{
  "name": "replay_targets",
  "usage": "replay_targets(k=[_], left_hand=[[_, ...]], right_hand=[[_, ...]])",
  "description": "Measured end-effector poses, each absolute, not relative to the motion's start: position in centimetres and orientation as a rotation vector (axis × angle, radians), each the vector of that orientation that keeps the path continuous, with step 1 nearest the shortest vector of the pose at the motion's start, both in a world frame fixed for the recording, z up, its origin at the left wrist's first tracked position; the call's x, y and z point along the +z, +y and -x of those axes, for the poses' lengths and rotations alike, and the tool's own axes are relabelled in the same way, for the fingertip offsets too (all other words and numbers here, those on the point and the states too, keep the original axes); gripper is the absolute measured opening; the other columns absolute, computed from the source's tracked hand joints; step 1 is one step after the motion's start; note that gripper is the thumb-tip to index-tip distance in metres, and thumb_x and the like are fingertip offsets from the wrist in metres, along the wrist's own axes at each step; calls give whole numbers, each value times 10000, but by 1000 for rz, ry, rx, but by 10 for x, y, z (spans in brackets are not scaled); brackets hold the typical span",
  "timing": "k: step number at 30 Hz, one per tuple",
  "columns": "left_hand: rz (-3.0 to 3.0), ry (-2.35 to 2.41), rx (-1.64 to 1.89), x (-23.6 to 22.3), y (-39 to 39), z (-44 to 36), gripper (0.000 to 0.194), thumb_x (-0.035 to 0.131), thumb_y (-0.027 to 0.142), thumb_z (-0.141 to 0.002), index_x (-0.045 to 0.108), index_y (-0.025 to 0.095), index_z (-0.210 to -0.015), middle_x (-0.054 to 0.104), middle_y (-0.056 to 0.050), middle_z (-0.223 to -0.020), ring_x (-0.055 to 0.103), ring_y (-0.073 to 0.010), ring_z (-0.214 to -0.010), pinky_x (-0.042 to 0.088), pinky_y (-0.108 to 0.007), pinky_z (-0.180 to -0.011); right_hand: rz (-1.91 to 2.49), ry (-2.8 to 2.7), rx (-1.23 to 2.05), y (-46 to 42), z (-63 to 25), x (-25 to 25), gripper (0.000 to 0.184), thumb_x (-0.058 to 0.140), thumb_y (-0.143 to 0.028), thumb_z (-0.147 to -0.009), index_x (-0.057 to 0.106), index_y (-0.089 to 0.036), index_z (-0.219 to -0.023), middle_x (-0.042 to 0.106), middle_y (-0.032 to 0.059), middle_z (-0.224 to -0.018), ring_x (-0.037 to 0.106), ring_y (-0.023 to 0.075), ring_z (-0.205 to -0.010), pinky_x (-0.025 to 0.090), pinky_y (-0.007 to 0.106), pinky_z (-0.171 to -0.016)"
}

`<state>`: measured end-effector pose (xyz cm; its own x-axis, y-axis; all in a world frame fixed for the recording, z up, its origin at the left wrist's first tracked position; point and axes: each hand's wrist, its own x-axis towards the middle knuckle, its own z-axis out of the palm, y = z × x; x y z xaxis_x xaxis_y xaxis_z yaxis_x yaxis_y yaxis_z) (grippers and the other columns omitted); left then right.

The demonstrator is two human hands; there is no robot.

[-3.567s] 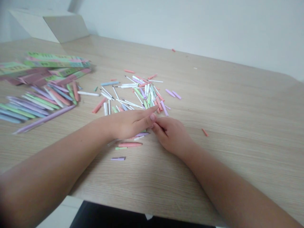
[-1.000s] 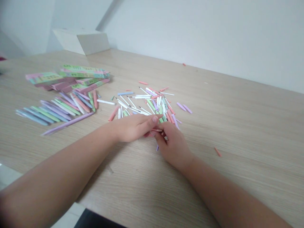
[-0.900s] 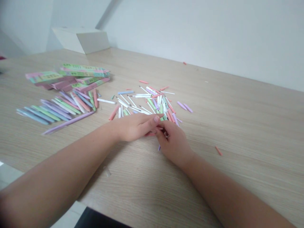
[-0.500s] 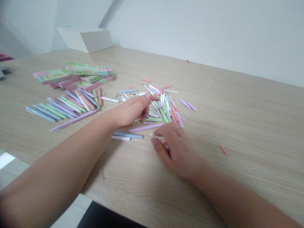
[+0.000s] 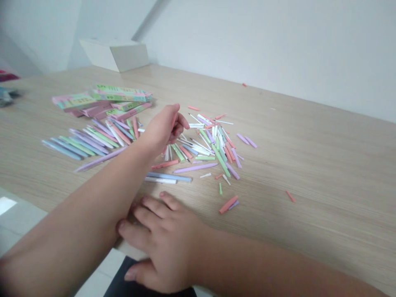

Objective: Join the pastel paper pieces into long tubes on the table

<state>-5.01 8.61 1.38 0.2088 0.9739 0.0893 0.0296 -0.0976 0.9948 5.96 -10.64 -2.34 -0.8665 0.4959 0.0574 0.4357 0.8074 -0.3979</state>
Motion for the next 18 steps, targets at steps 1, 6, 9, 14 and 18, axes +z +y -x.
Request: replay_targets(k=[1, 6, 9, 14, 18], left_hand=[[-1385, 1035, 1104, 14, 86, 51, 623, 349, 688, -919, 599, 177, -667, 408, 9, -433, 332, -105, -372, 243, -269, -444], [-1391, 1017, 1072, 15, 84, 49, 561, 392, 640, -921, 619, 167, -721, 427, 8, -428, 360, -112, -386, 266, -264, -449], [-1430, 1026, 1062, 13, 81, 46, 553, 391, 623, -919, 625, 165, -718, 434, 6, -430, 361, -114, -392, 273, -267, -455], [-1525, 1031, 1075, 8, 79, 42, 526, 372, 570, -921, 640, 173, -702, 451, 5, -461, 366, -116, -406, 271, -274, -462], [-1575, 1035, 1042, 8, 78, 42, 489, 386, 533, -916, 646, 176, -704, 466, 5, -473, 397, -122, -425, 287, -279, -477]], right_hand=[[750, -2844, 606, -107, -61, -21, 699, 440, -573, -996, 371, -176, -1567, 352, 123, -1641, 200, 286, -1547, 21, 487, -1268], [852, -2869, 770, -116, -77, -8, 684, 379, -543, -1030, 326, -158, -1593, 280, 71, -1671, 174, 229, -1558, 22, 412, -1279], [962, -2881, 746, -129, -99, -9, 728, 382, -560, -1027, 270, -144, -1613, 222, 82, -1682, 132, 224, -1566, -2, 403, -1280], [1140, -2919, 368, -165, -157, -24, 872, 451, -601, -988, 123, -120, -1638, 191, 130, -1678, 110, 283, -1567, -178, 500, -1224], [1375, -2787, -17, -187, -198, -39, 953, 572, -570, -929, 97, -162, -1647, 101, 154, -1696, 64, 389, -1555, -17, 634, -1229]])
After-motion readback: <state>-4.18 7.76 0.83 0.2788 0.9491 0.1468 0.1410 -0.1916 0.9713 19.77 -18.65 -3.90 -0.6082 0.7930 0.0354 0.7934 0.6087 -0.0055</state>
